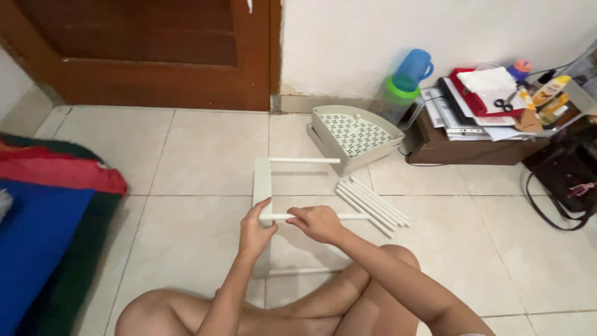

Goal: The person assembles a white plastic corner shelf by inserting white support rods into the perforated shelves. They connect the shelves together to form a three-tiered unit and place it upright on the floor.

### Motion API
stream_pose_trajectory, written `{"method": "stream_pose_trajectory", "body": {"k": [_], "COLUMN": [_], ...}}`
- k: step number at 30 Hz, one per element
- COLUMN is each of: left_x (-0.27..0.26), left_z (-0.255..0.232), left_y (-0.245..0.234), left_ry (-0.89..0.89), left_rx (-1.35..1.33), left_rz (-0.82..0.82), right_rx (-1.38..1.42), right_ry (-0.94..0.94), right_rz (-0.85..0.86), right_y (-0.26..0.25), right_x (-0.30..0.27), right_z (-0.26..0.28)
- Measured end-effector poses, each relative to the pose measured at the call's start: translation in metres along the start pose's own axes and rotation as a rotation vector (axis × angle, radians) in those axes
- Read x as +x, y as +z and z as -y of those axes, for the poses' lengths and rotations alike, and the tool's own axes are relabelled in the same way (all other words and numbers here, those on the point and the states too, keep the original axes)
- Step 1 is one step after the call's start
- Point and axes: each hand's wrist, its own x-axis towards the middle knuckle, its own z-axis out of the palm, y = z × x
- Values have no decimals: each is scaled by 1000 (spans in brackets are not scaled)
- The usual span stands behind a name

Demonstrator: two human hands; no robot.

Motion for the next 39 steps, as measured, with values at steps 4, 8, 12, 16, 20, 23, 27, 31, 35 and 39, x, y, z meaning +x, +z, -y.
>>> {"method": "stream_pose_trajectory", "body": {"k": [4,8,12,16,20,23,27,31,35,39], "left_x": [6,26,39,48,64,80,101,113,117,112], "left_z": [7,21,30,27,26,26,24,25,30,39], "left_y": [17,-4,-35,-41,-30,-21,-10,-3,2,0], "left_ry": [15,74,-208,-67,-103,-68,-166,-200,-301,-23], "left_rx": [5,19,43,129,192,198,180,173,137,158], "left_rz": [66,-197,-271,-290,-259,-266,-228,-202,-171,-242], "right_rx": [670,-55,-27,144,50,-86,-256,-173,-140,-98], "right_ry": [258,158,389,522,578,681,711,759,703,562], "right_rz": [571,171,-21,-163,-209,-224,-257,-264,-303,-561], "right_y": [-21,-19,-5,35,71,83,89,103,109,97], "right_x": [17,-4,-35,-53,-56,-45,-29,-25,-21,1], "right_z": [-35,-78,-163,-249,-300,-322,-349,-367,-368,-327]}}
